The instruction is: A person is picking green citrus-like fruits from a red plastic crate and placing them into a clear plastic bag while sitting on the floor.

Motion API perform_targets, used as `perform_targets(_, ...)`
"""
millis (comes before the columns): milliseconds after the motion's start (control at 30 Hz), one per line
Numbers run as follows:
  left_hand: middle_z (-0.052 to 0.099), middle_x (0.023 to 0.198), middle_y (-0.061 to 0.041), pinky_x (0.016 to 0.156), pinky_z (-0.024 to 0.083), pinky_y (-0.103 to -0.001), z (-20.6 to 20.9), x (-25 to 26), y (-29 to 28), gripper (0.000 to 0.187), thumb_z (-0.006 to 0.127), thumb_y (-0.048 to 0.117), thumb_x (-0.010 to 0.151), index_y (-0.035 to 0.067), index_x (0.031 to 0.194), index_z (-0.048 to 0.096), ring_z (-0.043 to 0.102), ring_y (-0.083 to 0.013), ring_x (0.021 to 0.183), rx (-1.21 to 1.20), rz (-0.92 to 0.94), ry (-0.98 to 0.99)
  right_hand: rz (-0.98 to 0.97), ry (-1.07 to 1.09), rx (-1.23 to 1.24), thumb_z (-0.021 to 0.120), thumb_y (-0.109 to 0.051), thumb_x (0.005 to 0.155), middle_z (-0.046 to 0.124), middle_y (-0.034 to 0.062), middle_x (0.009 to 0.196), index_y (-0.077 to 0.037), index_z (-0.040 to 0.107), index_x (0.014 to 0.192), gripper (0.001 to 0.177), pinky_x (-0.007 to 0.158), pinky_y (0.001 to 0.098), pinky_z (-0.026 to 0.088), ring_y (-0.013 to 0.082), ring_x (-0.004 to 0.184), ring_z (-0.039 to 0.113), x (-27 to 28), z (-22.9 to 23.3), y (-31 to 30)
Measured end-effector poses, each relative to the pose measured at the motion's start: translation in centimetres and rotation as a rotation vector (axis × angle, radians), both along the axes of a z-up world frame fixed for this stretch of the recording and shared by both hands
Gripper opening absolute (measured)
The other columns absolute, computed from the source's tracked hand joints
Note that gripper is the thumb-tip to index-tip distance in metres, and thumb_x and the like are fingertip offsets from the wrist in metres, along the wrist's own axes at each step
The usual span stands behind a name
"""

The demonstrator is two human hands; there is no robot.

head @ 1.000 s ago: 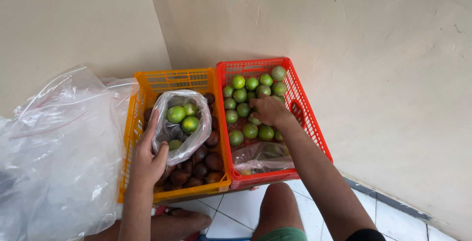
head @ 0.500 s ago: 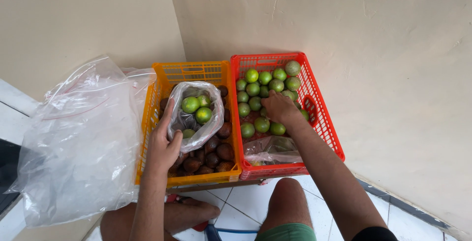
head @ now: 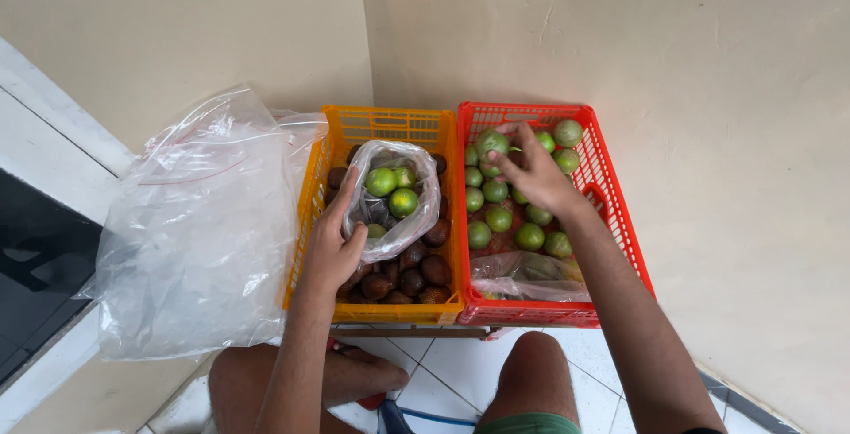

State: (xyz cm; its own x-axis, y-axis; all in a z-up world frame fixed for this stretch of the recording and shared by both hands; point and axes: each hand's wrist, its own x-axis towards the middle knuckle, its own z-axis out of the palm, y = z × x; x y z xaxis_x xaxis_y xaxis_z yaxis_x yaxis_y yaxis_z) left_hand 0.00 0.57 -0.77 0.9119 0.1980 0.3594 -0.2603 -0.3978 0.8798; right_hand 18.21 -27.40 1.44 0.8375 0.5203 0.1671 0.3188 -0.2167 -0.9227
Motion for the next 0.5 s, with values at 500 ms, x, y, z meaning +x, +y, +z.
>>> perform_targets(500,0.026,0.169,-0.014,0.122,0.025,-0.052,0.2,0.1,0.3,0.081,0.045,-0.008,0.088,0.013,0.164,0.026,0.022,-0.0350,0.154,0.078,0.008,0.007,0.299,-0.610,-0.739,0.059,-0.019,0.101,0.060,0.0198,0.128,-0.012,0.050,0.147,0.047,0.092,0.0544,0.054,0.0420,0.117,0.063,-6.5,-0.8,14.1)
